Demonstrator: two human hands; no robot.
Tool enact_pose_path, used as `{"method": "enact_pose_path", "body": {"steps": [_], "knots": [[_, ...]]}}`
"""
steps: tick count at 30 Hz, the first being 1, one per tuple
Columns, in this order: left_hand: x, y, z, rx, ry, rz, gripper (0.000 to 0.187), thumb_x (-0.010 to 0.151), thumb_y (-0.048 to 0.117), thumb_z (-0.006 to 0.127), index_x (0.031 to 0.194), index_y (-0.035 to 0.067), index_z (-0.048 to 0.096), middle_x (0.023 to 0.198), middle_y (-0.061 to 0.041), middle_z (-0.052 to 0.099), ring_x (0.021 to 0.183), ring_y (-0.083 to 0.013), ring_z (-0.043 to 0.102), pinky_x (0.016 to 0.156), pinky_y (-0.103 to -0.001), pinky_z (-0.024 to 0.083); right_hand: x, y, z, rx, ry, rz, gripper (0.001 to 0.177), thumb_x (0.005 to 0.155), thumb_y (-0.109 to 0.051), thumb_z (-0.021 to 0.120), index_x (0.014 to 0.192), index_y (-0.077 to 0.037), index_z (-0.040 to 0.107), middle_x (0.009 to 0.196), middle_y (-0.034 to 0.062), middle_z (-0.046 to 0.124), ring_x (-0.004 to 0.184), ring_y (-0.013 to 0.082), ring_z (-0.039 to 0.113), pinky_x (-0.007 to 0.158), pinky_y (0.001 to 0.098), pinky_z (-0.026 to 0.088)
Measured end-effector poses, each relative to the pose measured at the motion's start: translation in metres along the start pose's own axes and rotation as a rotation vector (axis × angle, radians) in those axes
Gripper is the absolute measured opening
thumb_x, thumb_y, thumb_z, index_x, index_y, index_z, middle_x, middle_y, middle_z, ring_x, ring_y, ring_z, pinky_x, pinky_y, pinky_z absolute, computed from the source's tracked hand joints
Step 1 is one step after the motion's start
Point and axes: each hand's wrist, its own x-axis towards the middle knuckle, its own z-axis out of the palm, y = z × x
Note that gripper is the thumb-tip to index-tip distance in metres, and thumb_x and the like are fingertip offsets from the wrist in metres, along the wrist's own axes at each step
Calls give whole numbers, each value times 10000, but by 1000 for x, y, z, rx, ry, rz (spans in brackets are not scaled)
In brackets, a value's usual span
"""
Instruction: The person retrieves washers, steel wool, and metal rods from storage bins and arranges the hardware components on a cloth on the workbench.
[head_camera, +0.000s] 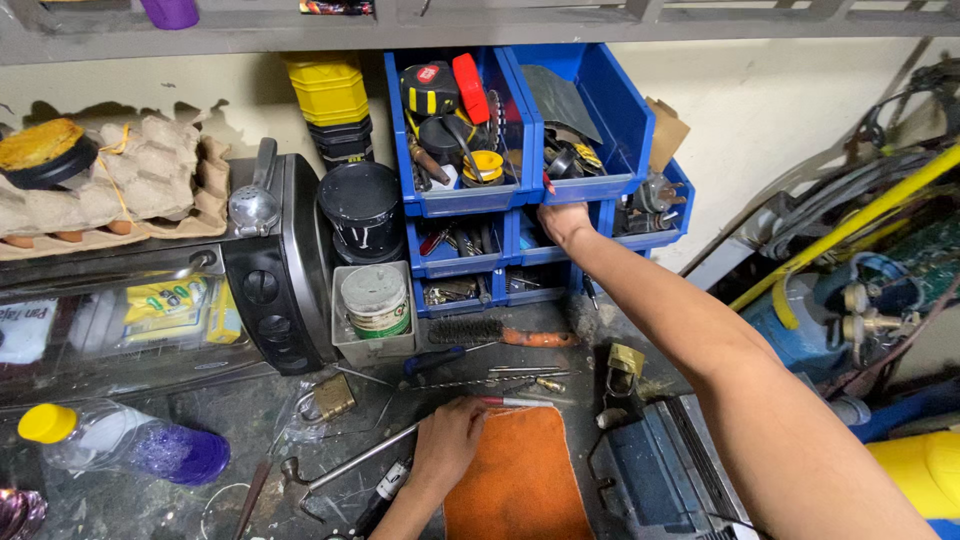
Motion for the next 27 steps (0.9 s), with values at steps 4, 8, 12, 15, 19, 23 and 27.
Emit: {"method": "enact_pose_path", "body": {"steps": [4,8,12,15,19,23,27], "knots": [[0,1,2,12,52,73,194,968,224,634,1041,68,725,984,-119,749,861,-284,730,749,-401,569,-36,-1,-43,-127,172,-34,245,860,-201,660,1024,-96,809,1026,96,735,973,315,691,644,503,561],[-3,2,6,-63,152,291,188,953,191,628,1041,61,732,966,-117,752,841,-296,722,719,-419,564,-66,0,-69,-113,46,-105,172,867,-206,652,891,-122,800,925,86,731,879,296,692,656,448,536],[-6,4,9,-80,134,317,169,947,191,641,1016,47,698,965,-100,751,843,-294,723,731,-428,565,-99,11,-91,-133,218,-70,152,869,-162,643,875,-12,669,740,123,676,643,259,663,526,394,515],[-10,5,10,-79,124,329,123,918,183,670,934,65,701,905,-93,760,829,-311,721,711,-443,561,-136,18,-114,-252,354,-68,303,820,-173,632,947,101,610,726,134,643,604,213,652,478,321,500],[-13,7,12,-113,91,370,113,906,179,679,935,71,692,883,-98,753,806,-319,728,691,-440,575,-197,26,-148,-357,247,-126,378,742,-208,610,930,120,592,706,128,639,611,192,651,429,307,503],[-9,8,15,-114,85,415,119,903,184,687,938,70,697,885,-118,751,812,-340,729,702,-452,572,-279,29,-173,-364,200,-85,296,830,-177,593,964,87,585,699,107,609,573,186,642,442,313,510],[9,20,20,-131,58,408,125,916,197,676,954,86,717,908,-139,736,821,-395,694,702,-501,540,-361,29,-190,-247,166,0,369,875,-276,604,994,72,583,719,115,605,546,210,651,432,343,524]]}}
